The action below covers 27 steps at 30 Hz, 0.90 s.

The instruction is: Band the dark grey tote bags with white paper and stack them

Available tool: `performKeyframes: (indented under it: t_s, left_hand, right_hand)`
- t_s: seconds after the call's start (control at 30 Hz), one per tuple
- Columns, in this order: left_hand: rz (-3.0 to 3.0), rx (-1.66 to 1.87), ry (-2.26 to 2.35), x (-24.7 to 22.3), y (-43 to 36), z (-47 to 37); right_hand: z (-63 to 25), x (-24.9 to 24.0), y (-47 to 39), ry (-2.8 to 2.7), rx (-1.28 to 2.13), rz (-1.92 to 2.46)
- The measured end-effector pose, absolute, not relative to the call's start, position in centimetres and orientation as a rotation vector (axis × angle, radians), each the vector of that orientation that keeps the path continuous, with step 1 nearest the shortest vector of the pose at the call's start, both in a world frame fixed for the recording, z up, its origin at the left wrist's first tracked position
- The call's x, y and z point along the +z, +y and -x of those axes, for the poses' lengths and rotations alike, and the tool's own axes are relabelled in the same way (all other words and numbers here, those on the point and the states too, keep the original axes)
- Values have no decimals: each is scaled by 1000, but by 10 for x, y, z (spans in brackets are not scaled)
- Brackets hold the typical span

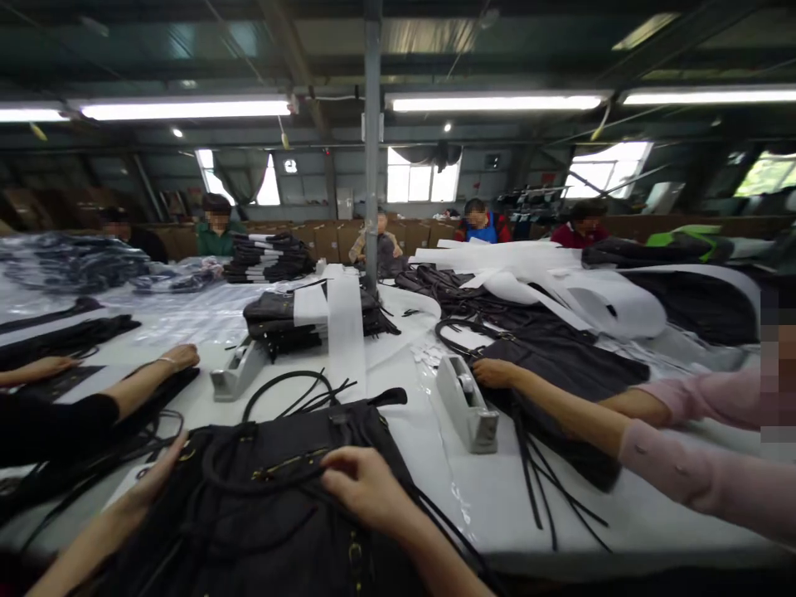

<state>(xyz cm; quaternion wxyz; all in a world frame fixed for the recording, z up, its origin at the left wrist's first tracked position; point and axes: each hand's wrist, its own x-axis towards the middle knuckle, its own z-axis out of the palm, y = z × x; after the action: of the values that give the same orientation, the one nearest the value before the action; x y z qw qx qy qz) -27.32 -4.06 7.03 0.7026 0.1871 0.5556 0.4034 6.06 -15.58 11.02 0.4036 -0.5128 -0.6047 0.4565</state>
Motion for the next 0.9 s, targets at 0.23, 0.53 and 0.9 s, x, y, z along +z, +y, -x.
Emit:
performKeyframes:
  t_s: [0.23,0.53,0.9]
  left_hand:
    - [-320,846,1103,52,-38,290]
    - [-291,902,1045,57,-44,293]
    - [-404,466,1077,48,-64,314]
  right_hand:
    - [-164,46,-147,-1324,777,1845]
    - [-138,16,-139,-1407,836,1829]
    - [-135,10,-134,-1379,702,2035]
